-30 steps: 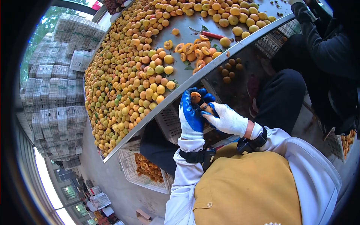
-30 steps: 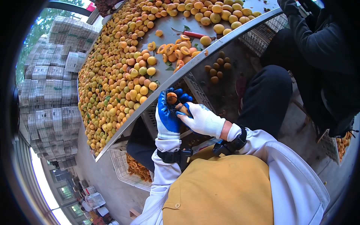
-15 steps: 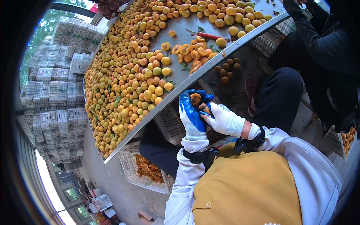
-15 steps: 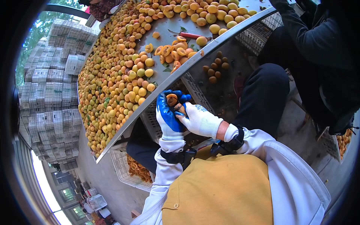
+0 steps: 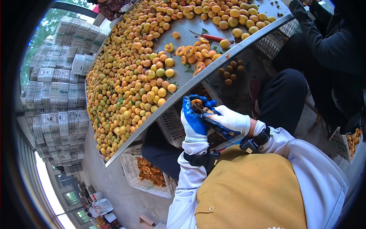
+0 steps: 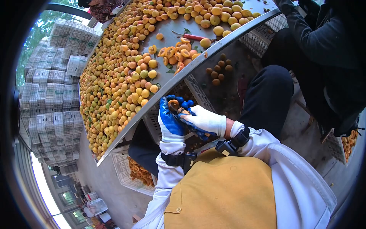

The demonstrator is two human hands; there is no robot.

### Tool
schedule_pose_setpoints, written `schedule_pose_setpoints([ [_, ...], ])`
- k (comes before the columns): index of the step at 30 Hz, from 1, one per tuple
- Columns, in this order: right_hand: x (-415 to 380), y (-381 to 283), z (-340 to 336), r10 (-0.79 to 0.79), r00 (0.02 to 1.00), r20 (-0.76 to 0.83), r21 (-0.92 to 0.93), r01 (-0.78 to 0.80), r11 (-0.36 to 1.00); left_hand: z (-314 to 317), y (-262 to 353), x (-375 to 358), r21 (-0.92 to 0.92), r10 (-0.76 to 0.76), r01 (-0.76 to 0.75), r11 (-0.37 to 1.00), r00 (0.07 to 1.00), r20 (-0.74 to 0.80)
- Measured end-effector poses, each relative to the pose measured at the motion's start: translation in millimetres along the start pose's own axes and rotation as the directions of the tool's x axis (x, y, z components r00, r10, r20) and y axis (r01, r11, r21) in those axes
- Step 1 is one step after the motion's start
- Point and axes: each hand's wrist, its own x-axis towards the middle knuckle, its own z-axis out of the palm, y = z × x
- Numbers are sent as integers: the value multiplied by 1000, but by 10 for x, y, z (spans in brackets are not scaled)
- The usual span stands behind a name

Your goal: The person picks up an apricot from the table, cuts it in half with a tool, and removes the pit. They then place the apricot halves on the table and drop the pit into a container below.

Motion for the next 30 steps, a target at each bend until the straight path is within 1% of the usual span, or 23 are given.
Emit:
schedule_pose_setpoints([
  [1,42,68,7,-97,994,-46,-159,88,983,-21,1,16,-32,-30,30,999,999,11],
  [2,67,112,25,-199,977,-73,-318,166,934,-41,4,30,-63,-58,59,996,998,22],
  [3,62,127,66,-199,978,-68,-322,167,932,-34,21,29,-66,-52,54,996,998,21],
  [4,55,146,117,-396,910,-122,-460,302,835,-22,39,24,-47,-39,40,998,999,31],
  [5,56,155,147,-581,801,-144,-594,400,698,-15,51,23,-27,-27,28,999,999,41],
  [6,64,153,150,-581,801,-143,-594,400,698,-35,43,49,-29,-20,21,999,999,33],
  [7,70,154,146,-549,823,-145,-615,360,702,-58,38,60,-30,-21,22,999,999,34],
  [9,79,155,140,-483,863,-152,-655,278,703,-84,43,66,-39,-32,35,999,996,85],
  [13,83,150,151,-490,854,-176,-681,254,687,-59,20,73,-41,-6,10,999,997,82],
  [15,86,128,143,-448,874,-186,-700,202,685,-57,-12,88,-47,10,-8,999,999,50],
  [16,78,102,146,-448,874,-188,-700,200,686,-51,-23,95,-46,8,-6,999,999,52],
  [18,41,57,172,-377,902,-212,-699,129,703,-50,-43,79,-11,34,-34,999,997,64],
  [19,53,87,170,-374,903,-212,-699,127,704,-42,-57,69,-11,33,-32,999,998,62],
  [21,102,129,132,-423,891,-167,-639,229,734,0,-79,85,29,60,-59,998,998,-19],
  [22,107,134,115,-423,890,-168,-640,228,734,-11,-83,85,18,33,-32,999,998,-58],
  [24,111,138,102,-370,921,-123,-597,229,769,-14,-74,67,43,40,-37,998,998,-54],
  [25,111,134,97,-367,922,-121,-597,228,769,-18,-63,52,67,50,-46,997,997,-52],
  [27,109,116,59,-330,943,-48,-481,268,835,-33,-53,50,65,55,-51,997,997,-56],
  [28,133,130,18,-260,965,-14,-385,235,893,-35,-53,53,62,58,-55,997,997,-56],
  [29,126,122,-9,-260,965,-14,-386,235,892,-42,-49,50,61,58,-55,997,997,-55],
  [30,113,110,-28,-156,988,-3,-267,149,952,-55,-37,41,64,46,-43,997,998,-40],
])
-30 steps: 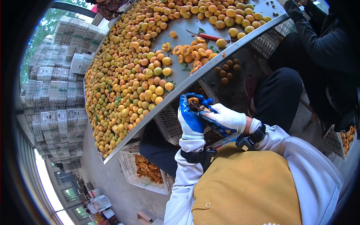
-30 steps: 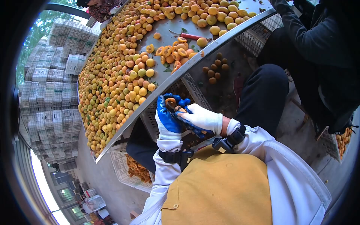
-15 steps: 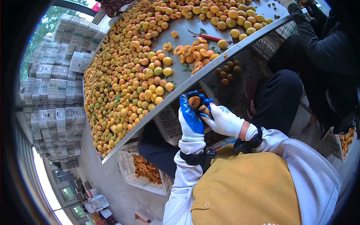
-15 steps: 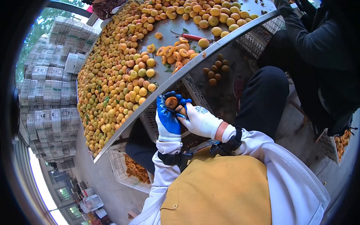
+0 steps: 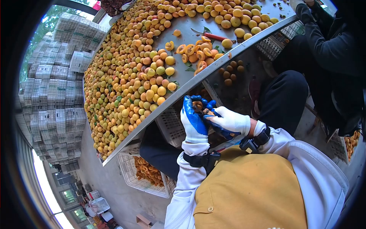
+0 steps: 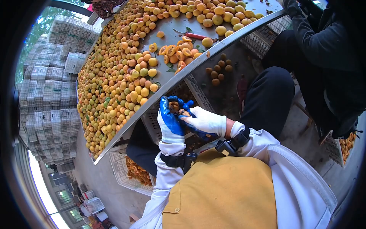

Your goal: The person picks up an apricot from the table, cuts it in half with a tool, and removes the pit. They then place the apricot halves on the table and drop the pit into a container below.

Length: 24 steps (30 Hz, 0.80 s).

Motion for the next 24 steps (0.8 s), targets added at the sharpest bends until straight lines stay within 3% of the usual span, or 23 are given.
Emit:
schedule_pose_setpoints([
  [1,-10,-3,-10,94,994,52,121,-100,988,-16,12,-7,3,-11,11,1000,1000,15],
  [2,-12,10,-2,83,995,57,129,-90,988,-31,22,-5,0,-8,8,1000,1000,15],
  [6,-53,-64,81,-23,1000,-18,8,23,1000,2,89,-13,-88,-74,78,993,996,55],
  [8,-39,-45,136,-392,909,-143,-316,333,888,5,125,-26,-87,-67,70,994,997,40],
  [9,-30,-37,148,-392,909,-141,-315,334,888,0,134,-26,-93,-63,68,993,997,54],
  [11,-19,-17,152,-337,924,-179,-452,227,863,3,122,-8,-98,-65,72,993,995,72],
  [17,-13,-34,190,-235,936,-262,-581,41,813,-17,15,44,-139,-61,68,988,997,55],
  [24,39,28,161,-180,937,-301,-545,-13,839,38,-87,60,-107,-15,16,994,1000,7],
])
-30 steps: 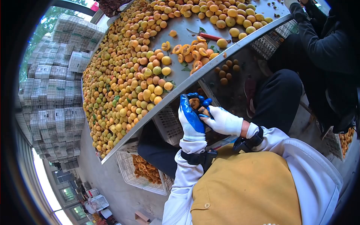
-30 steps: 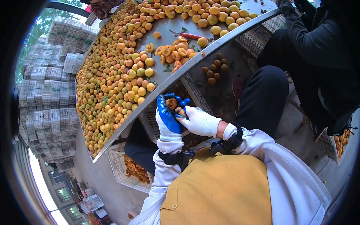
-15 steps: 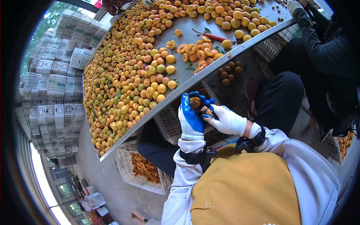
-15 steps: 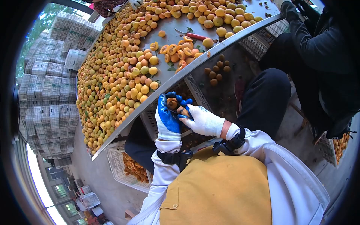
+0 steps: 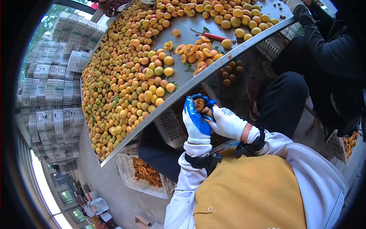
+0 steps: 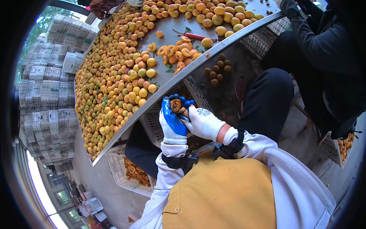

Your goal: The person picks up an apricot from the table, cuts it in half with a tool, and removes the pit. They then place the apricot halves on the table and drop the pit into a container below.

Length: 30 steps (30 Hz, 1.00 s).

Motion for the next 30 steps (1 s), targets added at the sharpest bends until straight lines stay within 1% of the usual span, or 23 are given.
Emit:
schedule_pose_setpoints([
  [2,18,1,-30,-58,994,97,20,56,998,-18,-29,-5,-15,-2,2,1000,1000,-27],
  [3,22,-15,-50,-58,993,99,20,56,998,7,-1,-41,36,7,-6,999,1000,-10],
  [4,21,-38,-86,-16,990,141,72,6,997,36,29,-74,86,15,-16,996,1000,6],
  [5,25,-45,-111,23,983,183,121,-46,992,75,61,-98,85,15,-16,996,1000,6],
  [7,24,3,-77,27,978,206,109,-51,993,143,124,-134,141,64,-60,988,998,-23],
  [9,5,-2,-10,-147,989,1,268,142,953,130,157,-127,121,49,-47,992,999,-12],
  [10,-6,-17,8,-151,988,4,268,145,953,120,164,-127,105,24,-24,994,1000,0],
  [11,-21,-32,13,-127,992,-3,207,125,970,117,156,-115,103,26,-26,994,1000,-1],
  [12,-32,-39,15,-102,995,-12,146,102,984,121,141,-96,80,63,-62,995,998,-4],
  [13,-40,-37,26,-102,995,-11,145,103,984,119,133,-89,57,99,-98,994,995,-7],
  [14,-44,-36,37,-109,994,-24,130,111,985,110,137,-95,56,99,-99,994,995,-9],
  [16,-42,-52,47,-118,992,-40,115,122,986,96,174,-101,51,52,-56,997,996,69],
  [17,-42,-71,50,-132,989,-73,164,142,976,66,198,-92,51,53,-57,997,996,69],
  [18,-41,-81,49,-144,984,-107,212,164,963,30,232,-79,88,12,-26,996,988,156],
  [19,-41,-78,43,-145,984,-106,211,165,963,4,250,-72,128,-31,0,992,970,240],
  [20,-43,-68,32,-146,983,-113,224,168,960,-12,249,-72,127,-31,0,992,970,240],
  [22,-36,-33,25,-144,982,-122,238,169,956,-5,244,-85,23,-110,109,994,946,306],
  [24,-13,13,43,-85,991,-107,399,121,909,2,222,-113,42,-94,85,996,939,330],
  [25,-7,26,51,-84,991,-107,400,121,908,-1,217,-125,59,-75,57,997,934,350],
  [27,1,39,62,-76,994,-76,407,101,908,-90,168,-82,57,-76,59,997,928,365],
  [28,-7,36,62,-77,994,-75,407,101,908,-112,135,-71,12,-71,71,997,933,354],
  [29,-19,28,62,-83,991,-101,342,113,933,-138,107,-55,-33,-65,81,996,937,343],
  [30,-21,22,63,-93,988,-127,275,125,953,-187,76,-16,-35,-62,79,996,937,343],
])
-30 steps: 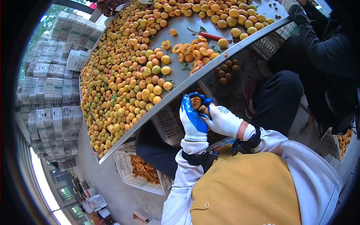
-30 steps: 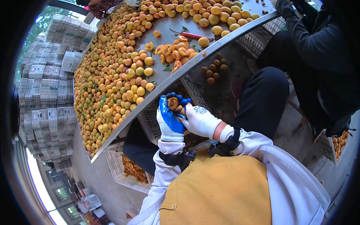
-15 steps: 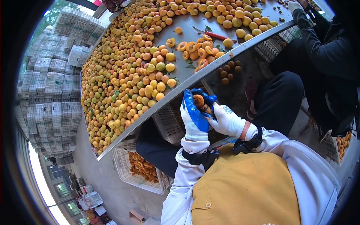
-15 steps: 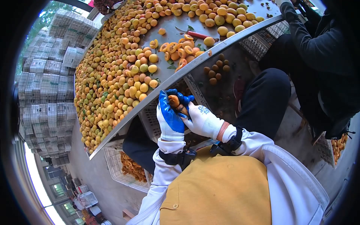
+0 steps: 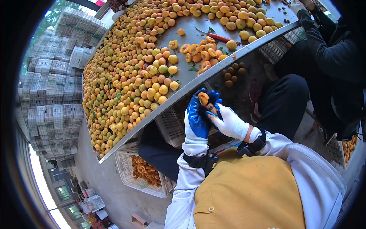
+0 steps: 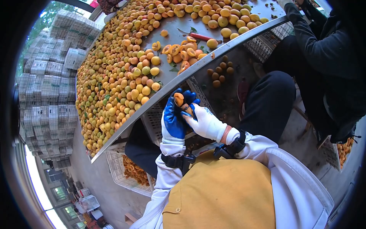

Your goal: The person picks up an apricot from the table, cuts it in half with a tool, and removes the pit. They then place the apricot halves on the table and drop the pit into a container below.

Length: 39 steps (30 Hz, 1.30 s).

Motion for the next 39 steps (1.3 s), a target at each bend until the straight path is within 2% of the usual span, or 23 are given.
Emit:
schedule_pose_setpoints([
  [2,5,-4,19,-32,998,-47,33,34,999,-123,-56,29,-141,-66,63,988,998,-20],
  [4,18,-61,4,-63,993,-97,64,69,996,-92,-48,15,-133,-54,46,990,997,-57],
  [6,17,-138,-49,6,997,-72,85,0,996,-32,-10,2,-122,-58,44,991,993,-108],
  [10,28,24,9,-19,998,-64,22,21,1000,163,77,-31,-131,-76,70,989,996,-41],
  [13,30,2,-5,43,999,-32,105,-39,994,146,79,-26,-26,-21,20,999,1000,-23],
  [15,14,42,30,-77,994,-79,-38,74,997,36,57,-17,-53,-27,23,998,997,-77],
  [16,5,52,38,-77,994,-78,-38,75,996,8,48,-10,-55,-19,12,998,992,-127],
  [18,1,61,43,-71,995,-65,-140,61,988,-53,38,9,-31,-5,1,1000,993,-121],
  [20,5,41,34,-78,996,-44,-160,70,985,-116,21,26,-8,7,-8,1000,993,-114],
  [22,-3,14,29,-85,996,-21,-179,80,981,-146,21,29,15,37,-34,999,982,-183],
  [24,-14,-3,20,-50,998,47,-311,63,948,-189,41,37,4,42,-42,999,984,-175],
  [25,-15,-4,17,-51,998,47,-312,63,948,-203,46,41,-6,48,-50,999,985,-165],
  [28,-17,-8,25,-77,996,38,-267,85,960,-164,93,31,1,30,-30,1000,986,-161],
  [30,3,6,18,-110,994,-27,-103,107,989,-117,121,31,15,6,-4,1000,987,-158],
  [32,2,42,18,-101,994,-34,-74,98,992,-100,134,1,-102,-103,103,989,995,9],
  [34,6,50,15,-93,995,-37,-45,92,995,0,154,-42,-90,-74,75,993,997,10],
  [36,8,41,3,-25,1000,3,73,25,997,16,149,-49,-79,-47,48,996,999,12],
  [39,12,-15,8,-37,999,0,157,36,987,-23,135,-36,-65,-22,24,998,999,35],
])
